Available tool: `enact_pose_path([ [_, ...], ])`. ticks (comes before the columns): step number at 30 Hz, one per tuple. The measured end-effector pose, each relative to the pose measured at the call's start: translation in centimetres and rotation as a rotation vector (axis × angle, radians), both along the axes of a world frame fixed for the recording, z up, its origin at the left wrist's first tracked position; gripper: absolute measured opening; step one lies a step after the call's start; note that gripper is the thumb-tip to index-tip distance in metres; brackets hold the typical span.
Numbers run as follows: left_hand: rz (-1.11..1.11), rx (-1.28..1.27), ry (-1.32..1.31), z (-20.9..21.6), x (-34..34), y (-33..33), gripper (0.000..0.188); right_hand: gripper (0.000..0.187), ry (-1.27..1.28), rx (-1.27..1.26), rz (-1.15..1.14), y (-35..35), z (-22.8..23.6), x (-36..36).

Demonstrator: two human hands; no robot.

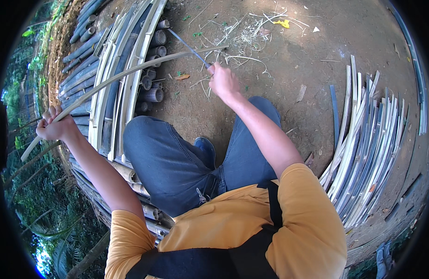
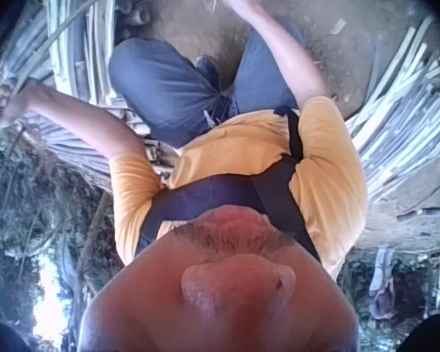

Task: The person processes a long strip of bamboo using a knife to shave and smooth the surface. They hold the bamboo strip in one hand and repeatedly scrape the knife along the edges and surface to remove excess material.

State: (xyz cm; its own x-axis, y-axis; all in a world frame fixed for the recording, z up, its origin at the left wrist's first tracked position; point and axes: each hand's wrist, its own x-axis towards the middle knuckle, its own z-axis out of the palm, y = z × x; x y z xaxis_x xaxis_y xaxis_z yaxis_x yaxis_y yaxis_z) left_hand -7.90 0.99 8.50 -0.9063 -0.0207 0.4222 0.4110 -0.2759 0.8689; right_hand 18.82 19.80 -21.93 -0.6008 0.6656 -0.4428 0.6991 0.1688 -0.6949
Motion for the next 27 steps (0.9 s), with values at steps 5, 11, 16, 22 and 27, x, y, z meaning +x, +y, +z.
enact_pose_path([
  [5, 0.008, -0.037, -0.002, 0.6, -1.4, 2.0, 0.03, 0.017, 0.014, 0.09, -0.038, 0.4, -4.1, -1.6],
  [11, -0.099, -0.028, -0.009, 0.3, -4.4, 0.0, 0.027, 0.017, -0.042, 0.034, 0.014, -0.1, -1.7, -3.2],
  [16, -0.153, -0.016, 0.004, 0.1, -5.6, 0.1, 0.026, 0.024, -0.182, 0.034, -0.07, 2.5, -3.7, -2.0],
  [22, -0.224, -0.005, 0.018, 0.1, -6.1, 1.3, 0.024, 0.024, -0.266, 0.071, -0.198, 2.8, -8.9, -1.6],
  [27, -0.41, 0.02, 0.039, 0.9, -7.7, -1.0, 0.023, 0.026, -0.173, 0.041, -0.075, 0.4, -4.8, -3.2],
])
